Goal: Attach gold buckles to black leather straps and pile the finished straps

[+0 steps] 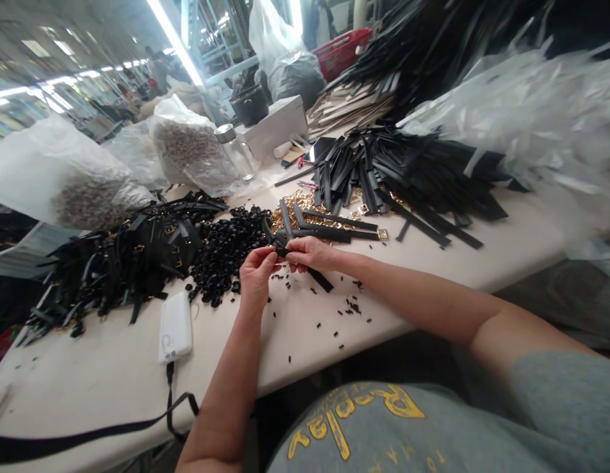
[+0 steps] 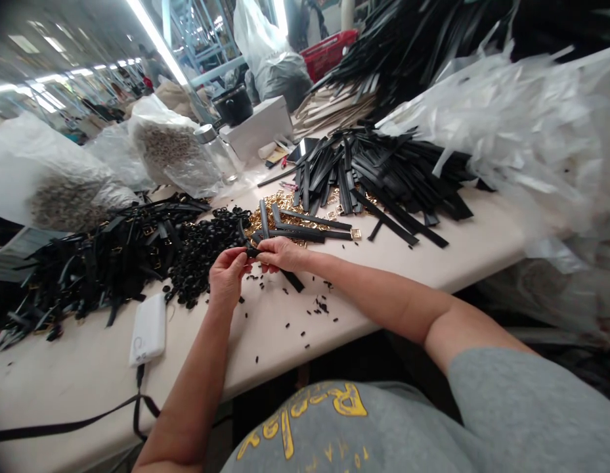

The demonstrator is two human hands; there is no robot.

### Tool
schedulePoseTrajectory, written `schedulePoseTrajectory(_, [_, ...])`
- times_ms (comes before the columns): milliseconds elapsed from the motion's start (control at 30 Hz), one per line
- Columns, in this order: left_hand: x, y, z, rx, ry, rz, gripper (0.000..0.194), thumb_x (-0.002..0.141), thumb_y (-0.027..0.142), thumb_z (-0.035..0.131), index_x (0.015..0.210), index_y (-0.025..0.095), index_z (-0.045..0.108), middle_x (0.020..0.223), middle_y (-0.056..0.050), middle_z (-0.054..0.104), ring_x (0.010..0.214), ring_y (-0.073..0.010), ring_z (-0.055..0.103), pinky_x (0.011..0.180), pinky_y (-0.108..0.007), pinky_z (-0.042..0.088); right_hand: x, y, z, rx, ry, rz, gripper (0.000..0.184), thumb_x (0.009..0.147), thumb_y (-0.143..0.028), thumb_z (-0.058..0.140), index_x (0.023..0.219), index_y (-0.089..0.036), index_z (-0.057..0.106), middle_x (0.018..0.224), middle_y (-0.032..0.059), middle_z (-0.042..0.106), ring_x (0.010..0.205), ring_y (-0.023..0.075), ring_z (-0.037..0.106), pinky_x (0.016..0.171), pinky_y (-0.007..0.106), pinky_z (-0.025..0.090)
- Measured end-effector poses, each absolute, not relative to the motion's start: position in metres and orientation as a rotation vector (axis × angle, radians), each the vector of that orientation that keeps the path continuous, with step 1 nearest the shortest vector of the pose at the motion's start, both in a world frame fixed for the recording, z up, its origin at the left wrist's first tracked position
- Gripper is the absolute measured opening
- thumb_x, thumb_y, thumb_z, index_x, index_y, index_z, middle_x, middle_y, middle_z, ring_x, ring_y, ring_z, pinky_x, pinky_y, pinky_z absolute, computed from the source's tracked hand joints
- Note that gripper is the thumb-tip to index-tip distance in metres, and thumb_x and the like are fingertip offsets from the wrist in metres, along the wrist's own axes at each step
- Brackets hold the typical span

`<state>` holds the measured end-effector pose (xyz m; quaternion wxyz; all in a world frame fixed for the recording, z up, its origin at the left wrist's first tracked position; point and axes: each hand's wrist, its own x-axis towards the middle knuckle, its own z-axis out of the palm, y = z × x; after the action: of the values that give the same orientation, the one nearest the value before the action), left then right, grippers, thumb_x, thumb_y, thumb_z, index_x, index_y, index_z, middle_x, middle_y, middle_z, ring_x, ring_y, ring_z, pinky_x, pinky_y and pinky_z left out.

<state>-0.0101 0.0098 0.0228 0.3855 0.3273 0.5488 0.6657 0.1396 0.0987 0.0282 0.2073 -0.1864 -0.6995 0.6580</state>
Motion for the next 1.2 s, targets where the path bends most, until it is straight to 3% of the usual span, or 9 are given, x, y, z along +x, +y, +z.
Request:
schedulePoseTrajectory(333, [-0.011, 0.004, 0.022, 1.209, 1.625, 1.576, 0.027, 0.068, 0.036, 0.079, 0.085, 0.016, 0.075, 0.073, -0.003, 0.068, 0.058, -0.0110, 0.062, 0.057, -0.022, 0.052, 0.138, 0.098, 0.027, -0.608, -2.094, 1.662, 0.014, 0.090, -0.014, 0.053, 0.077, -0.012, 0.055, 0.061, -0.0032, 0.058, 0.049, 0.0058, 0.052, 0.047, 0.015, 0.041])
schedulePoseTrajectory(667, [-0.015, 0.006, 0.010, 1.417, 1.752, 1.436, 0.021, 0.072, 0.034, 0.075, 0.085, 0.018, 0.075, 0.072, -0.002, 0.067, 0.059, -0.0102, 0.057, 0.055, -0.019, 0.046, 0.138, 0.100, 0.023, -0.565, -2.219, 1.544, 0.018, 0.077, 0.003, 0.048, 0.081, -0.012, 0.056, 0.069, -0.0022, 0.063, 0.062, 0.0093, 0.060, 0.058, 0.018, 0.046])
schedulePoseTrajectory(800, [-0.009, 0.007, 0.015, 1.317, 1.732, 1.462, 0.020, 0.069, 0.033, 0.076, 0.080, 0.017, 0.072, 0.067, -0.001, 0.066, 0.057, -0.0112, 0.059, 0.054, -0.020, 0.048, 0.140, 0.101, 0.024, -0.507, -2.212, 1.547, 0.005, 0.085, -0.012, 0.055, 0.085, -0.011, 0.060, 0.073, 0.0004, 0.065, 0.062, 0.0096, 0.060, 0.057, 0.017, 0.044])
schedulePoseTrajectory(900, [-0.005, 0.007, 0.020, 1.189, 1.659, 1.482, 0.026, 0.066, 0.036, 0.079, 0.078, 0.016, 0.068, 0.064, 0.000, 0.066, 0.056, -0.0118, 0.061, 0.055, -0.021, 0.050, 0.138, 0.099, 0.024, -0.589, -2.097, 1.597, 0.015, 0.091, -0.022, 0.054, 0.084, -0.011, 0.060, 0.069, 0.0011, 0.064, 0.055, 0.0082, 0.057, 0.052, 0.017, 0.044])
schedulePoseTrajectory(1033, [-0.009, 0.005, 0.028, 1.076, 1.567, 1.477, 0.038, 0.060, 0.040, 0.084, 0.081, 0.014, 0.067, 0.069, -0.002, 0.068, 0.059, -0.0144, 0.065, 0.056, -0.024, 0.054, 0.136, 0.098, 0.024, -0.615, -1.992, 1.605, 0.020, 0.093, -0.025, 0.051, 0.079, -0.011, 0.057, 0.062, -0.0008, 0.061, 0.048, 0.0065, 0.053, 0.048, 0.016, 0.042])
schedulePoseTrajectory(1200, [-0.021, 0.005, 0.035, 0.806, 1.542, 1.538, 0.048, 0.062, 0.052, 0.081, 0.086, 0.013, 0.066, 0.072, -0.005, 0.069, 0.059, -0.0138, 0.066, 0.053, -0.021, 0.053, 0.137, 0.097, 0.025, -0.593, -2.032, 1.543, 0.022, 0.094, -0.023, 0.049, 0.075, -0.013, 0.054, 0.057, -0.0025, 0.059, 0.043, 0.0056, 0.049, 0.045, 0.015, 0.038])
